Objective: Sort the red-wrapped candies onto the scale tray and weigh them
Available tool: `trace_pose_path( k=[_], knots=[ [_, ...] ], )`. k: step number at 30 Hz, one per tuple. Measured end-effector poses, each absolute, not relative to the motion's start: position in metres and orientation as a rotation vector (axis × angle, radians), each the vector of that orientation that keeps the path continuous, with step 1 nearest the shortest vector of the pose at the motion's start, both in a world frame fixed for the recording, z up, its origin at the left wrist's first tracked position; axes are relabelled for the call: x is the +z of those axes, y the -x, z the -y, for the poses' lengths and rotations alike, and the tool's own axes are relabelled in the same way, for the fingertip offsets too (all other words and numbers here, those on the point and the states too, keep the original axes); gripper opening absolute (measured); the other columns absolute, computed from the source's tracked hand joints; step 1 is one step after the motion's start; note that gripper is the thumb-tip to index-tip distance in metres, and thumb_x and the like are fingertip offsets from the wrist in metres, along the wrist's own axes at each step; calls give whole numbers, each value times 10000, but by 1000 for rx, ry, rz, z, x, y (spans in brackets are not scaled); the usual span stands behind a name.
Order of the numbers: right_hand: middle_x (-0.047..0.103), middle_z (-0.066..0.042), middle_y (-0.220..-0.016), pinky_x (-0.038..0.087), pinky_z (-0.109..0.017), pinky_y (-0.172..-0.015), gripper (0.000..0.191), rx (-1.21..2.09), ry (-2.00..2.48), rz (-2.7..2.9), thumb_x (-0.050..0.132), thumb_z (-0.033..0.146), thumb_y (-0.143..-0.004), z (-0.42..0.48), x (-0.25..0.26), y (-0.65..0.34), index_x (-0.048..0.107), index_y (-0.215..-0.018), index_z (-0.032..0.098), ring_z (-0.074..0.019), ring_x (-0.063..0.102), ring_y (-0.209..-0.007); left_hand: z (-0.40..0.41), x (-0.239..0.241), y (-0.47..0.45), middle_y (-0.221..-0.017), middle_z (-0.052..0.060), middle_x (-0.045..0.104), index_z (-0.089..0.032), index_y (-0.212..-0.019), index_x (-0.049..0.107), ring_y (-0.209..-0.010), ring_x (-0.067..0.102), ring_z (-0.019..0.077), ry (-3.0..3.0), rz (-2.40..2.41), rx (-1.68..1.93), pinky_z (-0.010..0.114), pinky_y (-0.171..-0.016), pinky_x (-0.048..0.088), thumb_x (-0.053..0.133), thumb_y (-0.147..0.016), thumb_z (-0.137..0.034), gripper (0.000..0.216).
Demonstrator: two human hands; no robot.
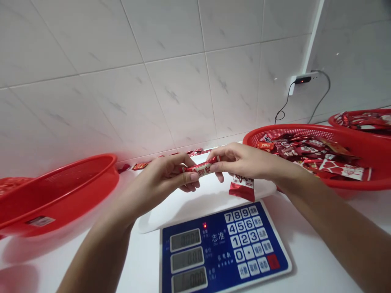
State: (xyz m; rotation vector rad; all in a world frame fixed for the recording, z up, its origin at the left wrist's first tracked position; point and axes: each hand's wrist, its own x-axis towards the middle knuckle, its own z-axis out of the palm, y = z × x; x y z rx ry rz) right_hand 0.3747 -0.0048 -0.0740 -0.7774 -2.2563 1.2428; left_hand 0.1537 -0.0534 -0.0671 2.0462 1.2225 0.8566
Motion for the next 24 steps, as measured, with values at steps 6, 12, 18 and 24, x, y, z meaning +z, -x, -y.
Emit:
trace_pose_path(
  k=[6,12,18,24],
  knots=[
    [614,5,-704,254,-223,-407,180,1158,898,2065,705,343,-898,4,-76,-376,697,-870,165,-57,397,-465,59,-66,-156,-778,58,768,-185,-910,732,-747,744,215,-2101,-1463,1093,321,-682,603,716,-853,-367,192],
    [599,5,-713,294,-218,-421,300,1124,835,2030,740,471,-863,8,-77,-375,733,-910,175,-73,463,-511,67,-70,-170,-855,56,760,-175,-899,706,-783,728,201,-2164,-1456,1076,295,-665,569,706,-896,-415,239],
    [631,2,-686,306,-225,-462,280,1133,686,2085,728,408,-889,0,-90,-359,725,-888,128,-75,469,-520,58,-73,-166,-771,46,729,-163,-884,692,-721,716,193,-2123,-1361,918,286,-632,569,681,-916,-423,262],
    [658,-5,-713,271,-238,-484,331,1294,635,2221,694,445,-926,-8,-86,-370,737,-891,119,-65,399,-516,51,-76,-153,-827,71,753,-163,-911,697,-805,745,207,-2069,-1252,765,302,-728,625,625,-937,-402,251]
  ],
)
